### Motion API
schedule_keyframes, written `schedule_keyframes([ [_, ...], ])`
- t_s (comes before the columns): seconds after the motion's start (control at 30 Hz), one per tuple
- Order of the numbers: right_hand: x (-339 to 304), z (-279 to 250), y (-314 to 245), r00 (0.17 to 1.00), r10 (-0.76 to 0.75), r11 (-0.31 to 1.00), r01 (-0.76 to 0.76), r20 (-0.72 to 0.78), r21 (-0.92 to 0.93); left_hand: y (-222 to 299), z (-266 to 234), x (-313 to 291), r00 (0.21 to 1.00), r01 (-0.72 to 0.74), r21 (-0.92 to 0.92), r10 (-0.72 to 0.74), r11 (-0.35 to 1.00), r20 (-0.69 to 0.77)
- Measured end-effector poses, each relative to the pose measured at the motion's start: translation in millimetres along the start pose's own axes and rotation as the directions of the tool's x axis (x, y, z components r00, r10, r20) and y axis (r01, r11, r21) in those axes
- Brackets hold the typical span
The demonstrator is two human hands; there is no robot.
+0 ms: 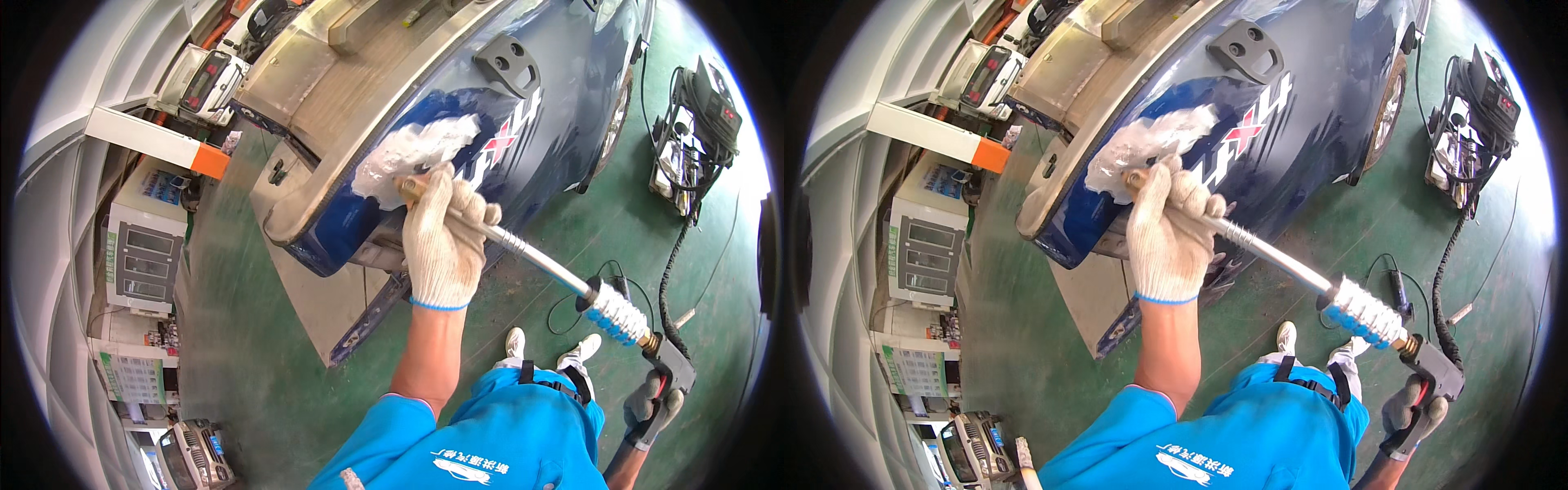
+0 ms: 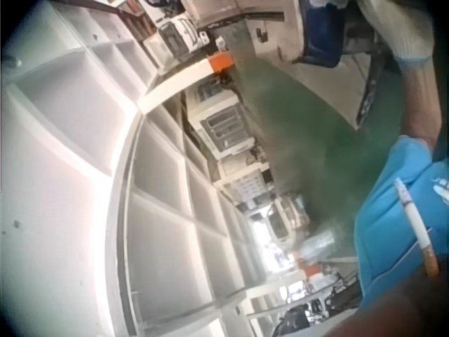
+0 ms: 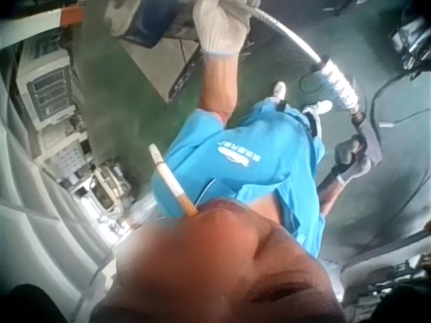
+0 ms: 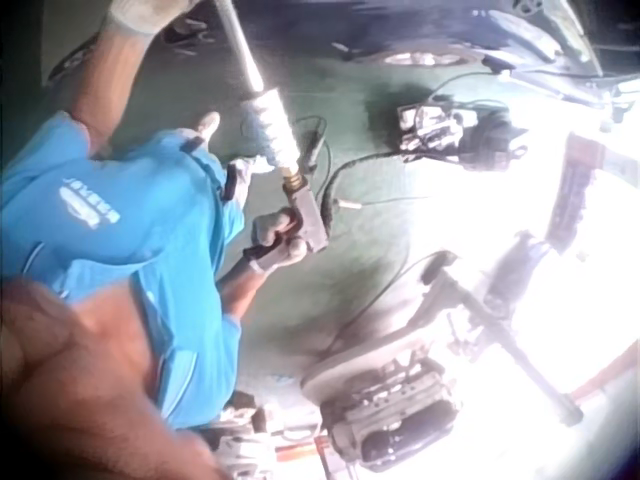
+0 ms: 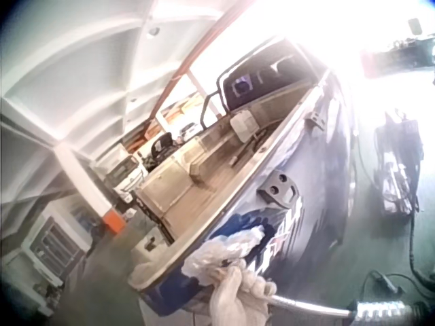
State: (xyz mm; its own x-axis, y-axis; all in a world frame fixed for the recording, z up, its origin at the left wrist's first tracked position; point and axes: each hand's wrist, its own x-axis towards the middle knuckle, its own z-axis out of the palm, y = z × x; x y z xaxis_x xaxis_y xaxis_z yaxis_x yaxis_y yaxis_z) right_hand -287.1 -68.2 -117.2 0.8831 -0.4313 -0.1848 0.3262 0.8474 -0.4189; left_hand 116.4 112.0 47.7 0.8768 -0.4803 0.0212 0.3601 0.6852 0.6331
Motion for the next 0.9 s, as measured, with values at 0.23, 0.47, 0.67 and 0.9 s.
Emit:
schedule_keyframes([
  [0.23, 18.4, 20.2, -3.7, 0.997, -0.031, 0.998, 0.035, 0.074, -0.053, 2.0, -3.8, 18.8, 0.998, 0.006, 0.045, -0.003, 0.999, -0.067],
  [0.47, 14.6, 18.5, -7.5, 0.993, -0.024, 0.997, 0.032, 0.119, -0.069, 3.6, -4.8, 17.4, 0.996, 0.005, 0.019, -0.003, 1.0, -0.085],
  [0.67, 9.6, 33.2, -16.3, 0.995, -0.048, 0.997, 0.053, -0.086, 0.061, 2.3, -3.7, 18.1, 0.993, -0.008, 0.058, 0.015, 0.998, -0.118],
  [0.9, 2.8, 38.9, -28.3, 0.994, -0.089, 0.995, 0.091, -0.062, 0.036, -45.1, -14.8, -2.6, 0.991, -0.053, -0.132, 0.068, 0.99, 0.112],
])
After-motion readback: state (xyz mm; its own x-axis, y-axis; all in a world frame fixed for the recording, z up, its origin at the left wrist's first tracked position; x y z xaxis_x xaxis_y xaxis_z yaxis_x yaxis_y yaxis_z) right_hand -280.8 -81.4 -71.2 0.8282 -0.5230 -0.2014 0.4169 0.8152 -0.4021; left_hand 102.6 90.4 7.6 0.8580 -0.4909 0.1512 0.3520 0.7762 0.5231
